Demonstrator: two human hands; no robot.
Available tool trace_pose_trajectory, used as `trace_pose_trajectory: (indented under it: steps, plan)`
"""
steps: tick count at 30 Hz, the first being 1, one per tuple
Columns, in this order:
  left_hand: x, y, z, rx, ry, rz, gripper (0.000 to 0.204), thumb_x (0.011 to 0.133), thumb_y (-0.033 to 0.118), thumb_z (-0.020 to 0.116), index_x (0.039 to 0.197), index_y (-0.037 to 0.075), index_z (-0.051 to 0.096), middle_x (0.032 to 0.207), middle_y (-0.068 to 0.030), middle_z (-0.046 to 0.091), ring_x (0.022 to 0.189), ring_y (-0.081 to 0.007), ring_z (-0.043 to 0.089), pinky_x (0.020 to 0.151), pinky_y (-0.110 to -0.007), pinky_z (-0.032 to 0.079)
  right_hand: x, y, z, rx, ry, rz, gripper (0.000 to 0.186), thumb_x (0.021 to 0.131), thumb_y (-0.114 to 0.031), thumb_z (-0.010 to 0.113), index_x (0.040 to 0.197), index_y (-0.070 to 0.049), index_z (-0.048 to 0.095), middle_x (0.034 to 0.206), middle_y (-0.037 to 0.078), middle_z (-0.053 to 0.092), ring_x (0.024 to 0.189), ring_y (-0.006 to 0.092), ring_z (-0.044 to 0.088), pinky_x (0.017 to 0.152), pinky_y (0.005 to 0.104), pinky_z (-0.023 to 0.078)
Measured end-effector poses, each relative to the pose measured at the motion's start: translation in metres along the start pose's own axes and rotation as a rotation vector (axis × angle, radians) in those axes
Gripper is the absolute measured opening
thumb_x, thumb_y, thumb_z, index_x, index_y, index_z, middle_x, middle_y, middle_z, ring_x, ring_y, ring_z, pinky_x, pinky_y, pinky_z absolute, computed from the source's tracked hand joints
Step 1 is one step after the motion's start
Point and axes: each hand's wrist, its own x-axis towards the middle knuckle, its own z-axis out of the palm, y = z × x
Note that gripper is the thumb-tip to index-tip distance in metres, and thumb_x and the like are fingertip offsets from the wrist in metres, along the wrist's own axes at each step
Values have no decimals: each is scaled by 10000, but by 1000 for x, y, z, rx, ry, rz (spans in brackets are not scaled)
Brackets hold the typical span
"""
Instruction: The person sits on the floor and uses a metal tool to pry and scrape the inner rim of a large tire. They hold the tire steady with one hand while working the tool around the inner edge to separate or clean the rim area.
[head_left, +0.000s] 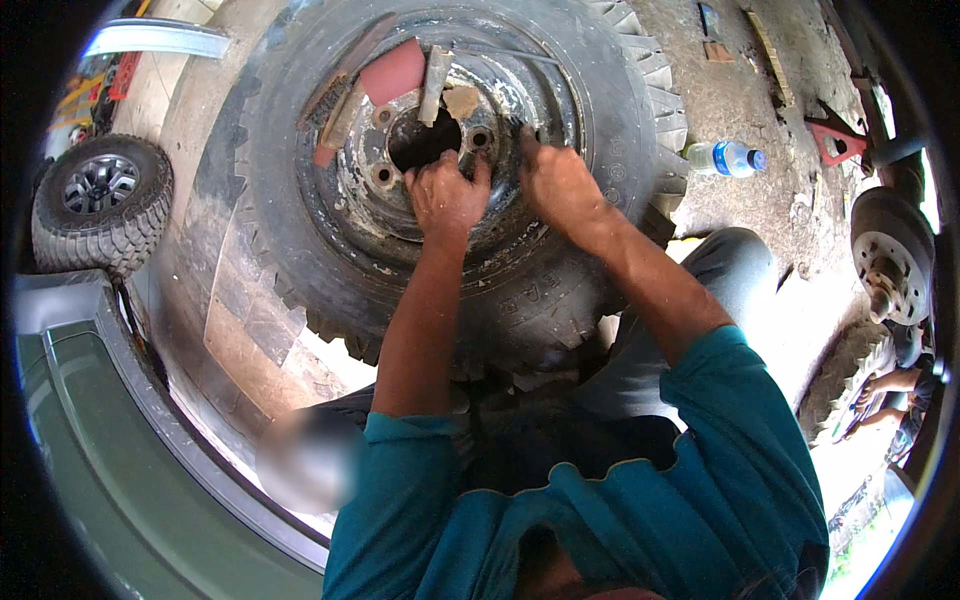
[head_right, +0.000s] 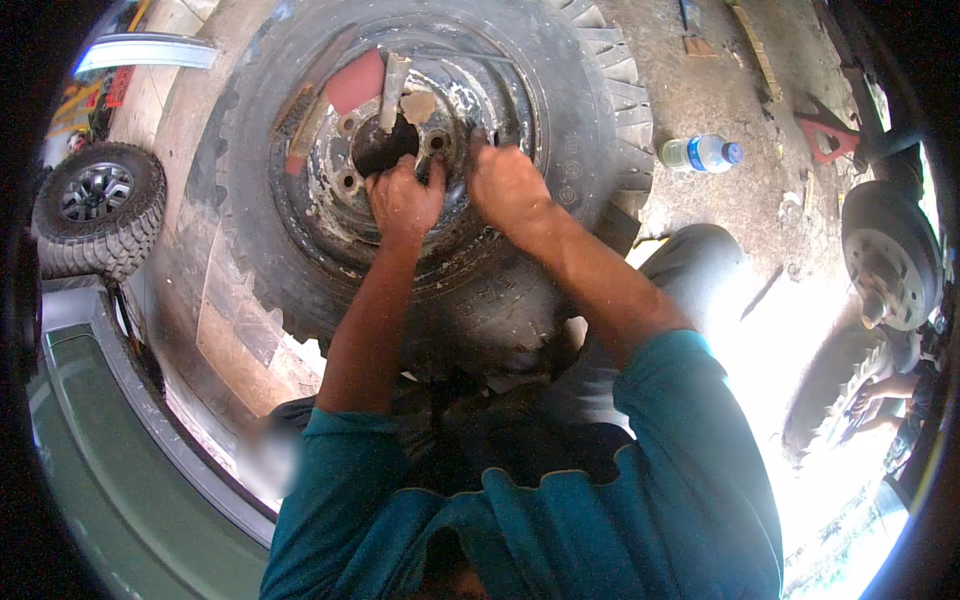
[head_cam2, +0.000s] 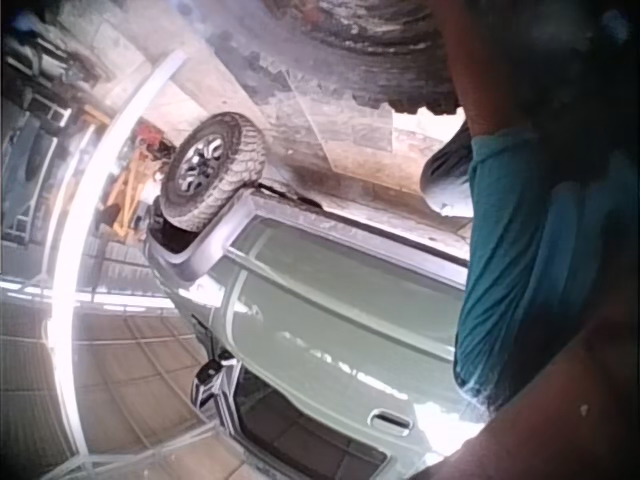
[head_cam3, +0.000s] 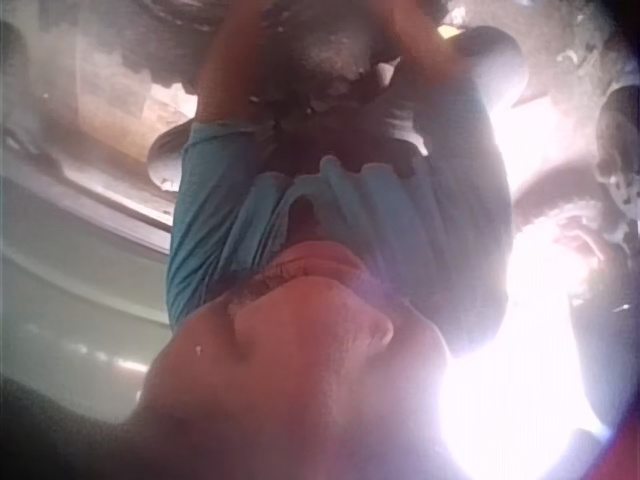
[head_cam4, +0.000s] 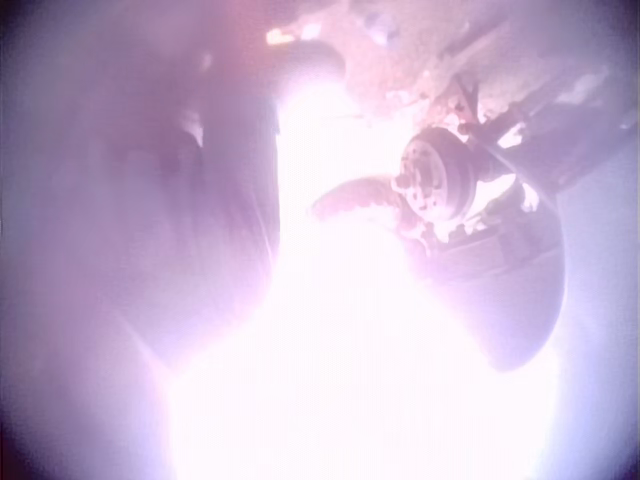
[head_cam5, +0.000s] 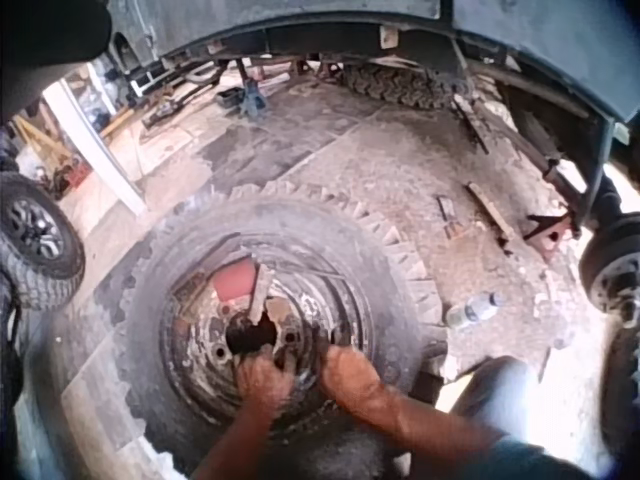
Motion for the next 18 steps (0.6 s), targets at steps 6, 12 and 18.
trace_pose_trajectory:
  steps: [6,12,18]
  plan:
    - [0,-1,2,-10,10,11,461,904,460,614,913,9,711,864,-259,722,908,-400,689,1012,-463,405,-5,3,-5,0,-72,16,391,907,-132,561,1225,94,591,869,299,700,854,466,708,786,533,591]
    - [0,2,-3,-10,-37,-1,450,900,446,631,915,3,709,859,-258,719,907,-392,688,986,-457,412,-21,-7,-3,-82,-53,-8,432,906,-132,577,1286,72,568,878,312,687,851,467,701,770,536,580]
    - [0,-2,4,-20,31,17,446,897,445,634,904,6,713,852,-255,719,877,-399,690,960,-465,427,-13,1,7,-86,-39,-35,437,894,-109,591,1286,81,548,833,322,673,821,471,697,740,547,570]
